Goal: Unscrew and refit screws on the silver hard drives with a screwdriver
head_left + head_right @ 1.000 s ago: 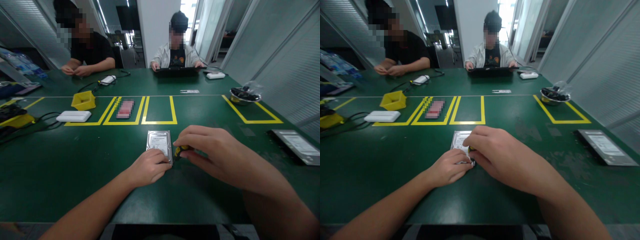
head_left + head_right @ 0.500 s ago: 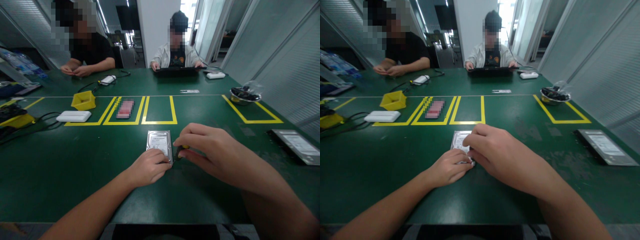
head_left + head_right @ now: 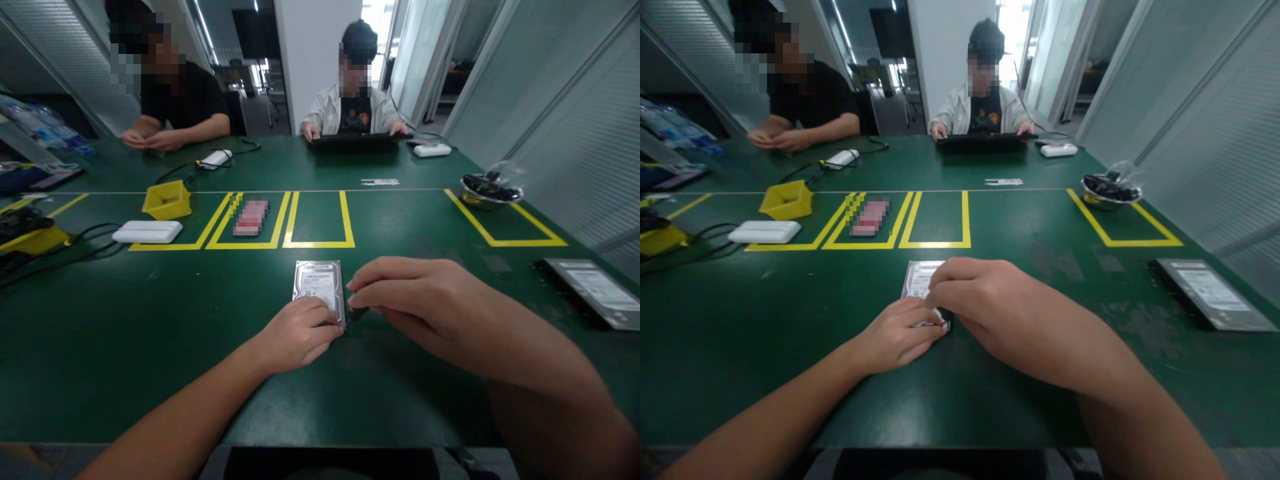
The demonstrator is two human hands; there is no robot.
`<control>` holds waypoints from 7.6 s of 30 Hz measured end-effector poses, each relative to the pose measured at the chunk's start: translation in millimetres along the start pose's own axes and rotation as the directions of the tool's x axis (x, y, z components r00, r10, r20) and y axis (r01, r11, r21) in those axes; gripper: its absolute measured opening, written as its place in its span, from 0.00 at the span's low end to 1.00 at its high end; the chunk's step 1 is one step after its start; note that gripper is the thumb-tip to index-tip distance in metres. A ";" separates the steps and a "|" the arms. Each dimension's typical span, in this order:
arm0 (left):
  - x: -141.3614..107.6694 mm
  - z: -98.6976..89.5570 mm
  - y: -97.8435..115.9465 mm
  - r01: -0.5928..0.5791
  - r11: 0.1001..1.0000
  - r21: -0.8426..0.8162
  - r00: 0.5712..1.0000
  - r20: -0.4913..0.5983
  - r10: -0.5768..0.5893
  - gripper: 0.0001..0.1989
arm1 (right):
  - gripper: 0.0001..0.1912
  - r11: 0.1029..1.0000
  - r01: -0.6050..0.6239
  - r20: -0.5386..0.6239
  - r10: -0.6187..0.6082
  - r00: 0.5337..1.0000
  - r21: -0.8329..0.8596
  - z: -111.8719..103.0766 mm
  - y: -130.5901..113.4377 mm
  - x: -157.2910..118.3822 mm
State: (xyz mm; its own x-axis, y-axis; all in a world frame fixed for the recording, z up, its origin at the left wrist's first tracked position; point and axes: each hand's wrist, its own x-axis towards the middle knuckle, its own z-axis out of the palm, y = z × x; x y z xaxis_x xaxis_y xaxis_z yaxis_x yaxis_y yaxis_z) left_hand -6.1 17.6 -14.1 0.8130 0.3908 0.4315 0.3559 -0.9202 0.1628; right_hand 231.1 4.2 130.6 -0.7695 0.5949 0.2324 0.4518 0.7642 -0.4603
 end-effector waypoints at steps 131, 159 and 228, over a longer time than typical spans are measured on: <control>2.6 2.0 1.8 0.004 0.999 0.037 1.000 -0.022 -0.003 0.09 | 0.08 0.961 -0.083 -0.027 0.079 0.997 -0.262 15.7 3.3 8.9; -0.4 2.8 0.2 0.013 1.000 0.009 1.000 -0.010 -0.013 0.09 | 0.10 0.998 -0.007 0.034 0.009 0.999 -0.057 1.5 5.9 3.5; -3.6 -9.4 5.2 0.127 0.992 0.007 0.992 0.003 -0.127 0.09 | 0.04 0.753 -0.412 -0.310 0.285 0.907 -0.513 9.3 26.8 17.4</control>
State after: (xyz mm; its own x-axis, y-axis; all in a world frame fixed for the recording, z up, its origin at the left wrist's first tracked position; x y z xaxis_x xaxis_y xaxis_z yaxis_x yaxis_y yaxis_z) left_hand -11.5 11.2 -6.5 0.7626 0.5045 0.4050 0.4594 -0.8630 0.2099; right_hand 225.6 32.7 114.3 -0.4294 0.8346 0.3451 0.8888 0.4583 -0.0024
